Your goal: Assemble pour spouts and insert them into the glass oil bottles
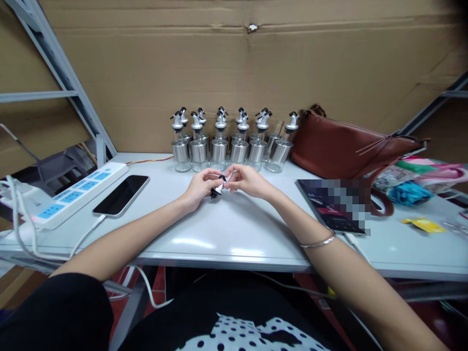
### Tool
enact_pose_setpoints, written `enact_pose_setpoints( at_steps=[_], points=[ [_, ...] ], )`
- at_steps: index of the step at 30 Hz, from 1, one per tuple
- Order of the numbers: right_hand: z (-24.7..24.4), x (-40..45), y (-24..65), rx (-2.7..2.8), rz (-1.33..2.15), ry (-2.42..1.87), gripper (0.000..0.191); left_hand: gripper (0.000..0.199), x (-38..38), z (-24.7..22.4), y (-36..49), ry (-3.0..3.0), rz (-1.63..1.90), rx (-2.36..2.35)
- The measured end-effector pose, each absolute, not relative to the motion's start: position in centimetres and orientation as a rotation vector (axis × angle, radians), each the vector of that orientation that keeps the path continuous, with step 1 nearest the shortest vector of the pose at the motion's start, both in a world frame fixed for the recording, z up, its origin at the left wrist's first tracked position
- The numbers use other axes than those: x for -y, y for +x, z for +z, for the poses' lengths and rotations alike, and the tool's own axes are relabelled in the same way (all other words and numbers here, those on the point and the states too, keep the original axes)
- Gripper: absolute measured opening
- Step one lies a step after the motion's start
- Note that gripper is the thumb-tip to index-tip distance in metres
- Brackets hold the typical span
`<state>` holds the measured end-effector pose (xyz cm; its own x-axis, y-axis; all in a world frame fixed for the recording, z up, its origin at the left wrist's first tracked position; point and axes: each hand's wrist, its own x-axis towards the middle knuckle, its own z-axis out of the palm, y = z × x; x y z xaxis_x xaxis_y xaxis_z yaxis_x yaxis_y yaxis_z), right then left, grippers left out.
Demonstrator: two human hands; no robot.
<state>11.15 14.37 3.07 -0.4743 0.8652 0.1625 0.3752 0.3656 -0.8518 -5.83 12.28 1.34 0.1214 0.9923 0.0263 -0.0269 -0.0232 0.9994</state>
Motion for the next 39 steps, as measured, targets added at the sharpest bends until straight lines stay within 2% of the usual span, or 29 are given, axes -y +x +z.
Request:
enact_pose_setpoints(
  at_steps=[2, 7, 12, 19, 25, 32, 39],
  points=[
    [2.9, -14.2, 11.0, 2.101, 0.932, -1.08, 0.026, 0.029, -12.4, 1.3, -5.8, 1.321, 1.175, -1.052],
    [2.7, -13.8, 10.5, 2.324, 0.771, -1.074, 0.022, 0.023, -12.8, 1.3, -5.8, 1.422, 1.18, -0.915],
    [2.3, -14.0, 10.6, 2.164, 0.829, -1.082, 0.027, 0.023, -13.1, 1.3, -6.0, 1.439, 1.213, -0.921],
    [2.8, -14.2, 10.9, 2.118, 0.836, -1.061, 0.016, 0.021, -13.1, 1.3, -6.1, 1.459, 1.232, -0.925],
    [2.8, -14.2, 10.9, 2.05, 0.815, -1.04, 0.034, 0.026, -12.9, 1.5, -6.0, 1.393, 1.213, -1.009],
    [3.0, -14.6, 11.0, 1.963, 0.827, -1.036, 0.019, 0.029, -12.7, 1.6, -6.0, 1.334, 1.188, -1.056],
    [3.7, -14.2, 11.2, 1.935, 1.006, -0.972, 0.032, 0.031, -12.8, 1.3, -6.1, 1.277, 1.177, -1.018]
  ],
)
